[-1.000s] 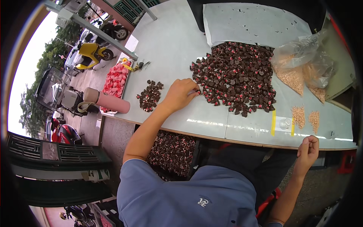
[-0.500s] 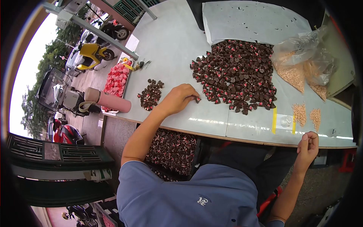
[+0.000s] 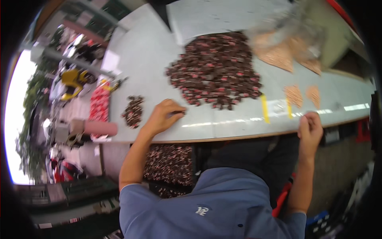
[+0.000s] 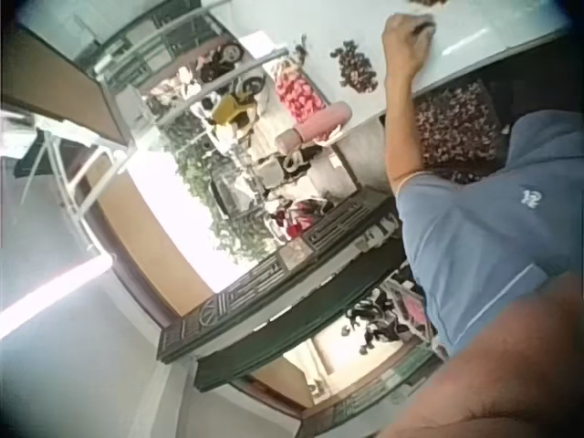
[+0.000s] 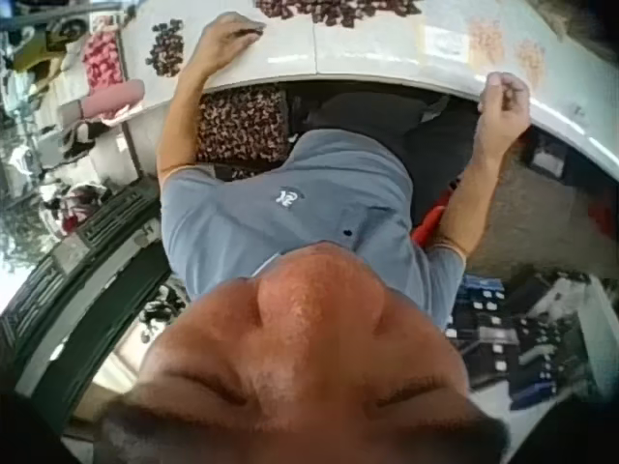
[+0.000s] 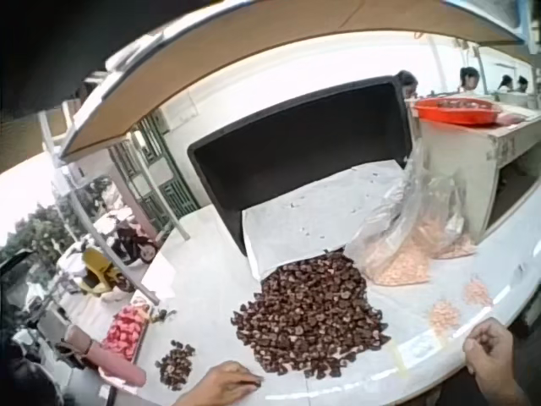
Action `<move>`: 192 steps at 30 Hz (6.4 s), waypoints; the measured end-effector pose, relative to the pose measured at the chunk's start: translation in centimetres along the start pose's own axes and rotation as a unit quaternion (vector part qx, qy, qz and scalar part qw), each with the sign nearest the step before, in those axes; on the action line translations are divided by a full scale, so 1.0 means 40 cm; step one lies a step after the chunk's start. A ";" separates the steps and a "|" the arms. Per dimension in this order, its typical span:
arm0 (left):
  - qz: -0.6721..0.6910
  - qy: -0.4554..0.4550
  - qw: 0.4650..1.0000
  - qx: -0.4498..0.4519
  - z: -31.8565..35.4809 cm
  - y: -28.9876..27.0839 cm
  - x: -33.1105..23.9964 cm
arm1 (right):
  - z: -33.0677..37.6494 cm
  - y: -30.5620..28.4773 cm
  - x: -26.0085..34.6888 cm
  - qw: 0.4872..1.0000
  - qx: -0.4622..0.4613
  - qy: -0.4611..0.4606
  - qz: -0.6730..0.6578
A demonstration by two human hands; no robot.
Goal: Sorting small plastic components into groups based on color or type on a workbench in a factory.
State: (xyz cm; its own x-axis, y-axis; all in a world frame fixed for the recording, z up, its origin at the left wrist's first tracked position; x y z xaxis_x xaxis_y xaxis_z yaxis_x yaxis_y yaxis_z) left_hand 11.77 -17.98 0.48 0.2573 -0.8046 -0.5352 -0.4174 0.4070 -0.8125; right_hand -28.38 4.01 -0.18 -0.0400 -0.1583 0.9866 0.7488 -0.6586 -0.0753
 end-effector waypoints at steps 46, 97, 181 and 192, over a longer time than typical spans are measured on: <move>0.620 -0.062 0.770 0.138 -0.321 0.364 -0.170 | -0.047 0.028 0.026 0.845 0.017 -0.224 0.486; 0.655 -0.187 0.719 0.136 -0.311 0.351 -0.191 | 0.121 0.220 0.048 0.947 0.028 -0.258 0.191; 0.634 -0.174 0.740 0.141 -0.310 0.363 -0.185 | 0.089 0.255 0.085 0.827 0.162 -0.340 0.417; 0.633 -0.175 0.743 0.126 -0.309 0.353 -0.190 | -0.116 -0.094 0.039 0.948 -0.111 -0.093 0.282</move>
State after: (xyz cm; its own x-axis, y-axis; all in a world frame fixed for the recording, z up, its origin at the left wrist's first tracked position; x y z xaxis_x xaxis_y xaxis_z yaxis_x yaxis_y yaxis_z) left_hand -6.86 -11.49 -4.08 0.0272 0.4366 -0.8992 -0.3535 0.8457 0.3999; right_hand -34.32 2.84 0.98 0.4585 -0.4115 0.7877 0.4578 -0.6504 -0.6062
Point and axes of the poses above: each hand's wrist, its own z-axis away from the middle knuckle, its own y-axis out of the palm, x = y × z, the point moved 5 cm from there along -z, towards the middle knuckle, and after that the axes turned 15 degrees about y, right-handed, at the moved point
